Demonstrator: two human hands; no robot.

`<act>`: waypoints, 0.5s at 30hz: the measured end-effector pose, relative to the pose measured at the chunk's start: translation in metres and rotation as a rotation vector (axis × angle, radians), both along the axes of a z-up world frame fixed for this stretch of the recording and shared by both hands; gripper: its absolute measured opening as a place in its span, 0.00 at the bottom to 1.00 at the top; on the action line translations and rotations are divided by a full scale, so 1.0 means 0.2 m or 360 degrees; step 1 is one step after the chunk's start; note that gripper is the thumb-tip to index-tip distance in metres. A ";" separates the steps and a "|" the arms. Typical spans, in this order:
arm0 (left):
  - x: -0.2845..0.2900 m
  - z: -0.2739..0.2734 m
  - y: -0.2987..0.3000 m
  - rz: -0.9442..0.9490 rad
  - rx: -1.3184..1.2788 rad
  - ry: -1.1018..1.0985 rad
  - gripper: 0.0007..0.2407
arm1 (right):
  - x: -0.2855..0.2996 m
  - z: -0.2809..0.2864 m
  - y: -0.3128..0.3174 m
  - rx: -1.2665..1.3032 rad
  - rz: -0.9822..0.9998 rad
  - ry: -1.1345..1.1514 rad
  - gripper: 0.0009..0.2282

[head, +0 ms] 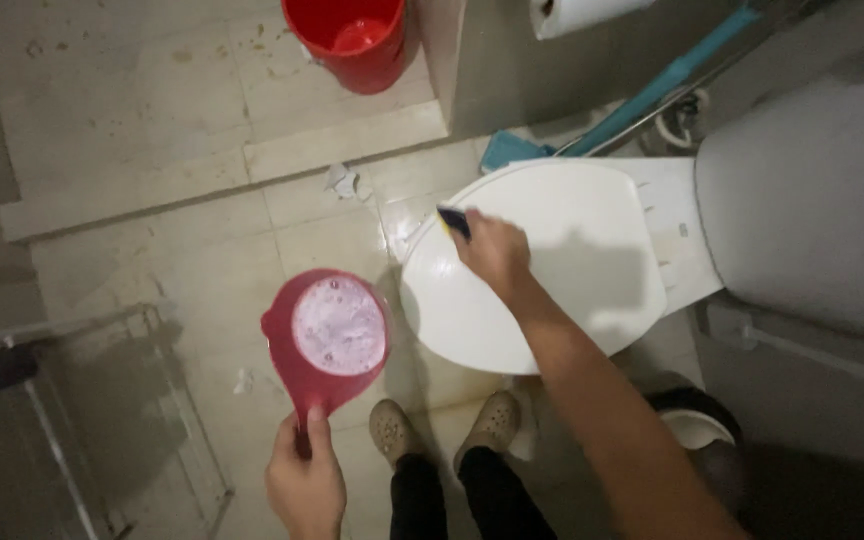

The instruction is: The person cleans a toilet in a bathroom. They first rinse a white container in the sink, then pour soapy water from a red bucket into a red scoop. Using a yellow sponge, they scrub the toilet tank and the toilet seat with the soapy water.

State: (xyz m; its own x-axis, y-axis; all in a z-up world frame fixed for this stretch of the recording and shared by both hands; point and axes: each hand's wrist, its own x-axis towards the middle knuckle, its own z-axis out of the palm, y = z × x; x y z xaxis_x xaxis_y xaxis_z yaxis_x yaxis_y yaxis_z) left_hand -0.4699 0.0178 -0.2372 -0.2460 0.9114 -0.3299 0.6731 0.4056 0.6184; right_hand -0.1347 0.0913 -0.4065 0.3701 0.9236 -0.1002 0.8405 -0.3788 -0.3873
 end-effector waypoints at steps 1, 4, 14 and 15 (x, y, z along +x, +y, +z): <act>-0.01 0.02 0.00 0.0002 -0.0006 0.0008 0.18 | -0.09 -0.04 0.01 -0.0006 0.0002 0.0008 0.16; 0.00 0.06 0.02 -0.0077 -0.0064 0.0143 0.18 | -0.30 0.00 -0.13 -0.0236 0.0068 0.0080 0.13; -0.01 0.08 0.01 -0.0196 -0.0052 0.0055 0.17 | 0.19 -0.03 -0.54 -0.0249 -0.0453 -0.0012 0.22; -0.01 0.07 0.01 -0.0213 -0.0004 -0.0013 0.17 | 0.16 -0.06 -0.50 -0.0185 -0.0484 0.0078 0.24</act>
